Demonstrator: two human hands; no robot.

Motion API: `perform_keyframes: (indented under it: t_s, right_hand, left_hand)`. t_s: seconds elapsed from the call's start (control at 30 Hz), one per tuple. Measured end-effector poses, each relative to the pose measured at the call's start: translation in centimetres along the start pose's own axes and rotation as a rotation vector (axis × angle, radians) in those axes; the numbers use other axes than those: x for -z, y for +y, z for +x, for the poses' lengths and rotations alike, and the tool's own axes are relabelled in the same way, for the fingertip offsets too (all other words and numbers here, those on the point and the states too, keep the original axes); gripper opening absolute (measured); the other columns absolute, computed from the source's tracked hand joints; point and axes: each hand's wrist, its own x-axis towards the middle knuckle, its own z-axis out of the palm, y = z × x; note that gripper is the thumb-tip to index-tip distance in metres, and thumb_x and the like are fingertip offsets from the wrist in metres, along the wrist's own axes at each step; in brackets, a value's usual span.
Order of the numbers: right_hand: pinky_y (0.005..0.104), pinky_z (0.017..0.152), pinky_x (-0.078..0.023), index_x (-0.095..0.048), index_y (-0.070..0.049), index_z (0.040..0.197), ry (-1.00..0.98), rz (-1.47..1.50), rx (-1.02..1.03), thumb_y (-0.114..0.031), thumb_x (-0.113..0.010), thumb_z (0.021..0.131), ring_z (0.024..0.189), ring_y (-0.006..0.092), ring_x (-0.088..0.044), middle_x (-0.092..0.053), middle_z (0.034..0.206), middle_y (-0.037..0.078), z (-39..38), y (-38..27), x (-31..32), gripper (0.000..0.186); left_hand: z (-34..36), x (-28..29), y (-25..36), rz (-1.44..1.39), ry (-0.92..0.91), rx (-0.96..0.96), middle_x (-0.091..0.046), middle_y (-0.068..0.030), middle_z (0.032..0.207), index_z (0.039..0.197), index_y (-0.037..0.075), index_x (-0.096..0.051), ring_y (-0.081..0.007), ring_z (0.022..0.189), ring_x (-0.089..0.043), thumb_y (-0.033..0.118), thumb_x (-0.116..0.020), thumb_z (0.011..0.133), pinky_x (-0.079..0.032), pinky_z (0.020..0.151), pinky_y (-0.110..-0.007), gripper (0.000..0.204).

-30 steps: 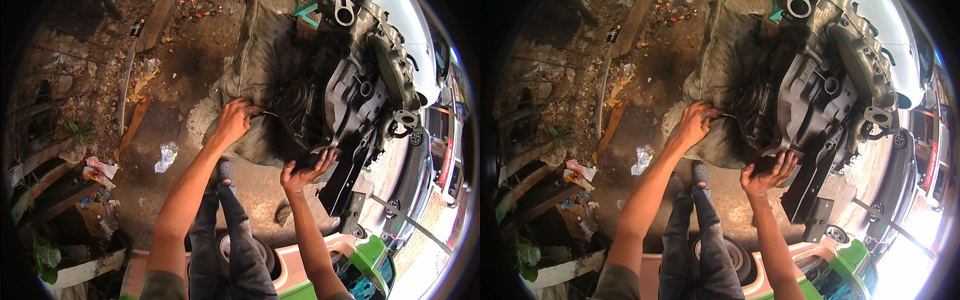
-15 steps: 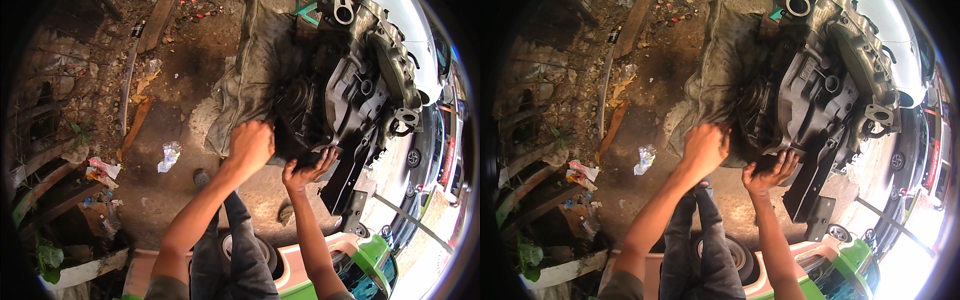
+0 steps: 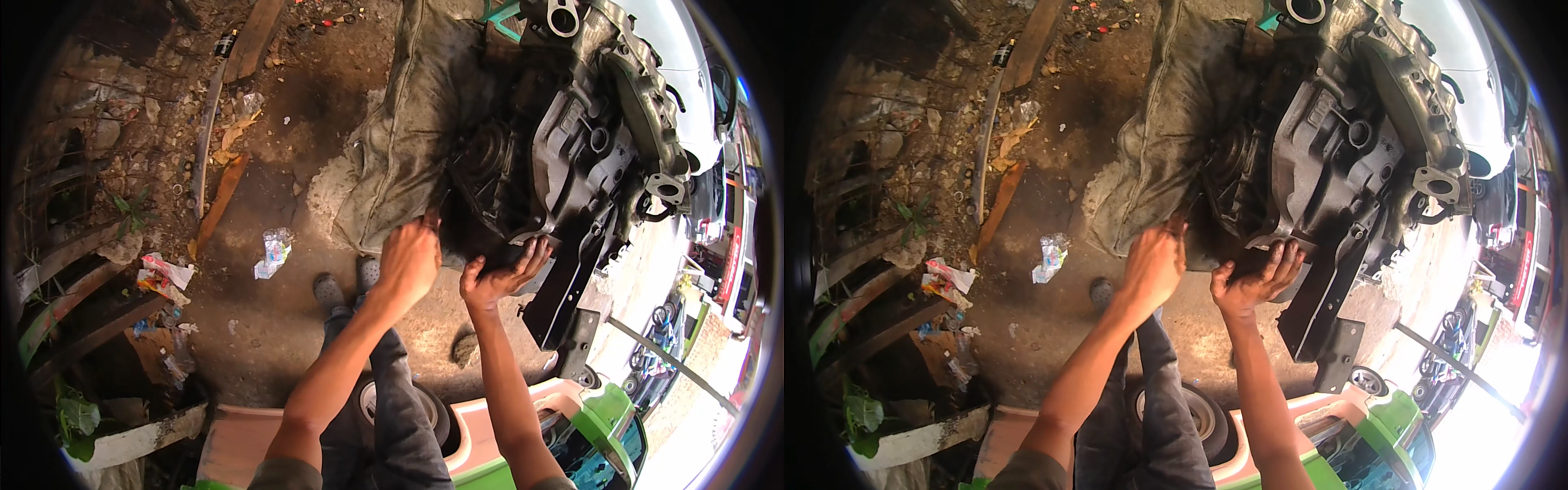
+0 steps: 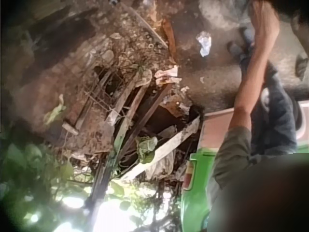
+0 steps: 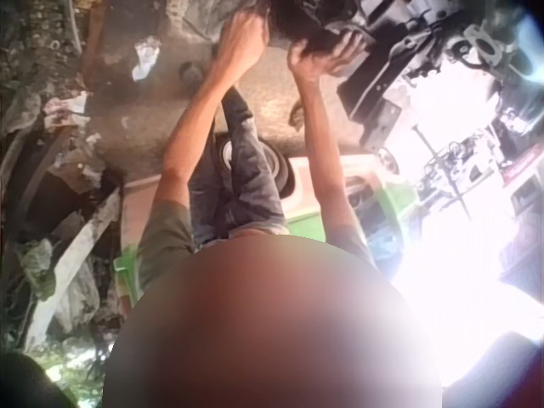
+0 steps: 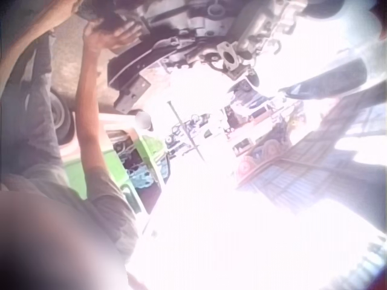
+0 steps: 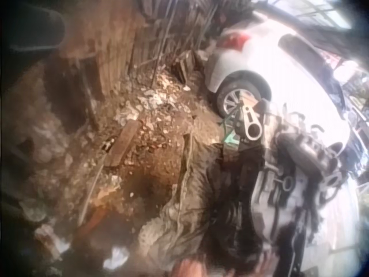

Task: The person works on a car engine block placed on a tarp, using a wrench to tighten bolts on the side of the engine. They briefly walk to a nearby cardboard box to pick up a bolt and return to continue tightening.

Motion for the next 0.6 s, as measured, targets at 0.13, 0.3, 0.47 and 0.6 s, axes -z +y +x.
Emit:
perform_keyframes:
  t_s: [0.13,0.3,0.47,0.6]
  right_hand:
    - [0.0583,0.114,-0.019,-0.026,0.005,0.146,-0.037,-0.011,0.014,-0.039,-0.050,0.089,0.139,0.0480,-0.025,-0.030,0.149,0.028,0.0,0.1,0.3,0.076]
    - [0.0573,0.113,-0.023,-0.033,0.001,0.145,0.018,0.002,-0.007,-0.037,-0.051,0.084,0.139,0.0467,-0.027,-0.036,0.146,0.026,0.0,0.0,0.0,0.074]
    - [0.0572,0.113,-0.023,-0.031,0.001,0.145,0.018,-0.005,-0.001,-0.038,-0.050,0.086,0.138,0.0469,-0.028,-0.037,0.145,0.027,0.1,-0.1,0.0,0.074]
    - [0.0573,0.113,-0.023,-0.029,0.001,0.146,0.016,-0.019,0.010,-0.037,-0.049,0.087,0.138,0.0469,-0.028,-0.036,0.145,0.027,0.1,0.0,0.0,0.073]
  left_hand:
    - [2.5,2.3,-3.6,-0.022,0.228,-0.135,-0.066,-0.0210,0.101,0.110,0.000,-0.063,-0.0394,0.095,-0.061,-0.005,-0.055,0.081,-0.047,0.085,-0.047,0.031]
    - [6.6,3.1,-6.6,-0.020,0.138,-0.185,-0.068,-0.0153,0.106,0.109,0.010,-0.071,-0.0347,0.105,-0.059,-0.009,-0.051,0.080,-0.045,0.096,-0.043,0.040]
    - [9.5,1.8,-9.1,-0.044,0.005,-0.056,-0.068,-0.0161,0.103,0.105,0.010,-0.072,-0.0323,0.098,-0.062,-0.013,-0.048,0.078,-0.050,0.087,-0.042,0.044]
    - [9.3,0.5,-9.7,-0.067,0.056,-0.084,-0.068,-0.0162,0.098,0.105,0.011,-0.073,-0.0324,0.095,-0.063,-0.014,-0.048,0.077,-0.051,0.085,-0.041,0.045]
